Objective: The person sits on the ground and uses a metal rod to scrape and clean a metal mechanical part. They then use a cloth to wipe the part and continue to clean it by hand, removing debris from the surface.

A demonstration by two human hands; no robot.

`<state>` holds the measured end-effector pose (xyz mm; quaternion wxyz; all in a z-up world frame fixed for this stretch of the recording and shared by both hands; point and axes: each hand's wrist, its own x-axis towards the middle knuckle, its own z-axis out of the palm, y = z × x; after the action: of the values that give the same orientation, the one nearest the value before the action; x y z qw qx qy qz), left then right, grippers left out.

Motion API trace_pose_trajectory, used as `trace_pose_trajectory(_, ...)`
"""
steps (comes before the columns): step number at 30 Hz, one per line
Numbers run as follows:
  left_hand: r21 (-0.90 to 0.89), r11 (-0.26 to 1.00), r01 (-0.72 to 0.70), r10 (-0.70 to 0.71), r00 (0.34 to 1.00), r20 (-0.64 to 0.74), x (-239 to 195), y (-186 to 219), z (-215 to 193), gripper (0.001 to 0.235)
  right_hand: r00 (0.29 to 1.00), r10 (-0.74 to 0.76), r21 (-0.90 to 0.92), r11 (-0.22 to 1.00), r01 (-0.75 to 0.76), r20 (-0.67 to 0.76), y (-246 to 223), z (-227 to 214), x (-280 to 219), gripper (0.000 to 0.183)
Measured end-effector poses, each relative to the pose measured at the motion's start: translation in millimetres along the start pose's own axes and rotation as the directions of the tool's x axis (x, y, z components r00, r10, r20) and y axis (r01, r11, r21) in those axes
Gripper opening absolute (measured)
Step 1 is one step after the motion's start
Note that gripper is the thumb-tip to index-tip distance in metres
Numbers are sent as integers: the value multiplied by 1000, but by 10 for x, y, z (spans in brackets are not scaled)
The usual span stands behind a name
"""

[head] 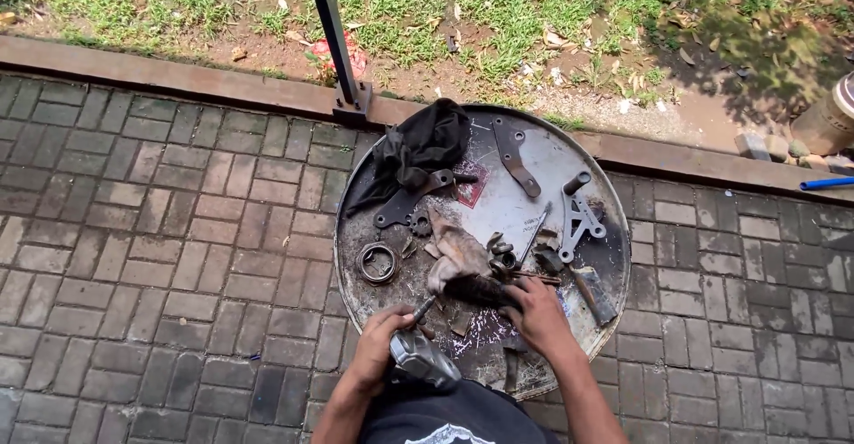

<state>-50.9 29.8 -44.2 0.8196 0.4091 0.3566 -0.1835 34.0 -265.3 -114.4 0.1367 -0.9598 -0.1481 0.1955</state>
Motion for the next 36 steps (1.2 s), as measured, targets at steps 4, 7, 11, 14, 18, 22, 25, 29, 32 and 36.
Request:
trace_pose_trajectory(4, -86, 996, -8, 6, 1000, -20, -79, 86, 82, 31, 991, -92, 104, 991, 81, 98, 40, -313, -201, 31)
trace_pose_trajectory(7, -103, 992, -74, 74, 997, -8, -149, 222, 171, 26, 950, 16, 286, 952, -110, 311, -102, -851, -362, 37)
trace_pose_trajectory(11, -99, 991, -89, 90, 996, 12, -162, 241, 234, 29, 987, 58, 637, 757, -143, 153, -163, -1121, -411, 30)
trace_pose_trajectory(14, -87, 987, -133, 140, 987, 77, -164, 208, 326, 19, 1000, 30, 752, 659, -21, 2, -230, -991, -230, 32)
trace_pose_trajectory(18, -157, 980, -126, 138, 988, 68, -186, 149, 376, 17, 949, 314, 129, 942, -311, -9, -442, -988, -28, 56)
trace_pose_trajectory(22, -218, 976, 25, -25, 1000, 4, -202, 132, 340, 18, 894, 444, 350, 849, -396, -65, -634, -1217, -67, 61)
trace_pose_trajectory(25, -229, 970, 81, -70, 996, 55, -236, 209, 351, 34, 835, 509, 139, 830, -540, 207, -757, -1424, -135, 63)
trace_pose_trajectory(29, -285, 953, 104, -58, 984, 166, -148, 188, 313, 60, 909, 260, 477, 785, -395, 325, -536, -1136, -164, 63)
trace_pose_trajectory(32, -354, 932, 82, -11, 980, 198, -68, 102, 243, 81, 913, 193, 523, 769, -369, 360, -565, -1066, -191, 61)
trace_pose_trajectory(36, -344, 921, 184, -66, 942, 329, -86, 101, 202, 16, 926, 140, 546, 773, -323, 351, -559, -1012, -192, 61)
